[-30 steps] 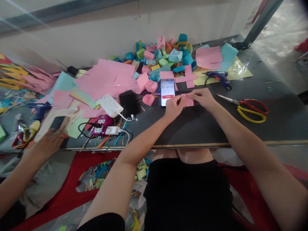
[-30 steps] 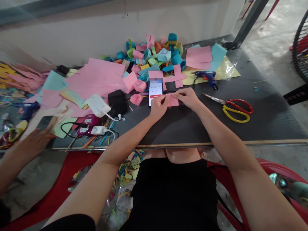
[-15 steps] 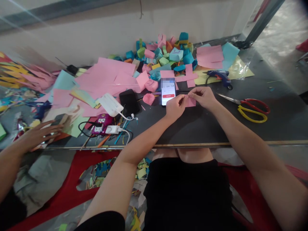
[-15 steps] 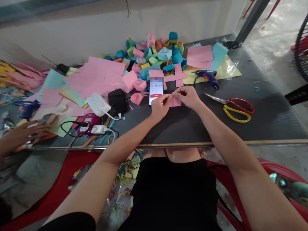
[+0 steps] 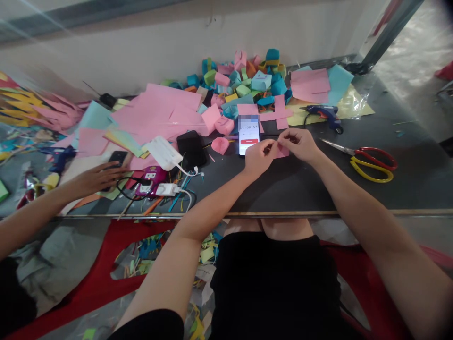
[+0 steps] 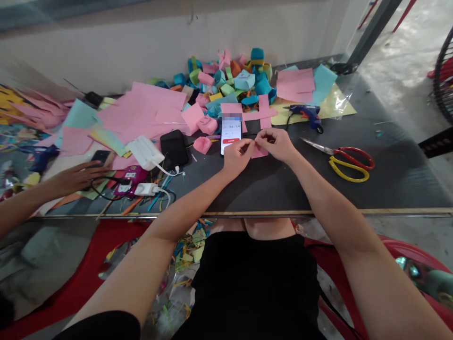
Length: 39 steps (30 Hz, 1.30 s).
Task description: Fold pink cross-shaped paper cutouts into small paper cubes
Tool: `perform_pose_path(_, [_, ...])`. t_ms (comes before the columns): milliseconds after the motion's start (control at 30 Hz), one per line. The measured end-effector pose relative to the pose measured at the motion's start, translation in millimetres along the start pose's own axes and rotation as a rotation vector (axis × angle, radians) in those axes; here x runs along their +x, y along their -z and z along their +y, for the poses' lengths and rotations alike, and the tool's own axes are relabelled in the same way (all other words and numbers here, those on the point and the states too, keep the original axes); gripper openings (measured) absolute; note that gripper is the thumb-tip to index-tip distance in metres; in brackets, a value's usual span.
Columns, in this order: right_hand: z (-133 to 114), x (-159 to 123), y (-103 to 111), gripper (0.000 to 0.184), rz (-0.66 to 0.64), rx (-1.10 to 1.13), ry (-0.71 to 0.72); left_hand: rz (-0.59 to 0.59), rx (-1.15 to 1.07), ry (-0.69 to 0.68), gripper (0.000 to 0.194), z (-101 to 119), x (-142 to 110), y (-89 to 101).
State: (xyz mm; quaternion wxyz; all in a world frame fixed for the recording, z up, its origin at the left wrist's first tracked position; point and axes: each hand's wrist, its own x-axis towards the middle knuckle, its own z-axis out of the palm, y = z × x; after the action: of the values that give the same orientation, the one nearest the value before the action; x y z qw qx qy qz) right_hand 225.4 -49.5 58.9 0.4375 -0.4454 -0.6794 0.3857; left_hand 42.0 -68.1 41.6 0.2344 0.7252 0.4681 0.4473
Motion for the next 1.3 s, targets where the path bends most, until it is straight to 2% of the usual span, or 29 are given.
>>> perform_pose_path(167, [-8.1, -1.7, 4.1, 0.004, 0.043, -0.213, 0.215, -0.027, 0.16, -0.171, 0.024, -6.8, -2.8, -2.7])
perform_pose_path(300, [-15.1, -3.5, 4.8, 0.009, 0.01, -0.294, 0.315, -0.05, 0.246, -0.272, 0.027, -12.0, -5.1, -5.4])
perform_pose_path(467, [-12.0, -1.6, 6.5, 0.009, -0.013, -0.338, 0.324, -0.008, 0.308, -0.331, 0.028, -15.5, -4.8, -8.4])
perform_pose_path(667, [-8.7, 0.5, 10.7, 0.012, -0.037, -0.346, 0.285, -0.018, 0.261, -0.299, 0.025, -15.4, -2.8, -5.7])
perform_pose_path(833, [-4.9, 2.8, 19.7, 0.015, 0.015, -0.36, 0.276, 0.009, 0.222, -0.279, 0.03, -12.5, -1.9, 0.2])
perform_pose_path(967, [1.2, 3.3, 21.9, 0.008, 0.05, -0.228, 0.189, 0.017, 0.187, -0.227, 0.03, -12.2, -2.7, 0.9])
perform_pose_path(1100, [10.2, 3.9, 14.1, 0.025, -0.027, -0.071, 0.09, 0.031, 0.133, -0.181, 0.028, -15.4, 8.0, 12.0])
perform_pose_path(1167, [15.8, 5.1, 10.5, 0.03, 0.032, -0.072, 0.071, 0.065, 0.181, -0.119, 0.033, -14.2, 20.2, 25.9])
perform_pose_path(1233, [21.4, 7.0, 9.0, 0.03, 0.15, -0.079, 0.068, 0.131, 0.345, 0.061, 0.055, -8.6, 33.9, 41.2])
perform_pose_path(1300, [26.2, 9.1, 9.2, 0.031, 0.234, -0.086, 0.06, 0.074, 0.564, 0.292, 0.079, 0.3, 45.3, 51.3])
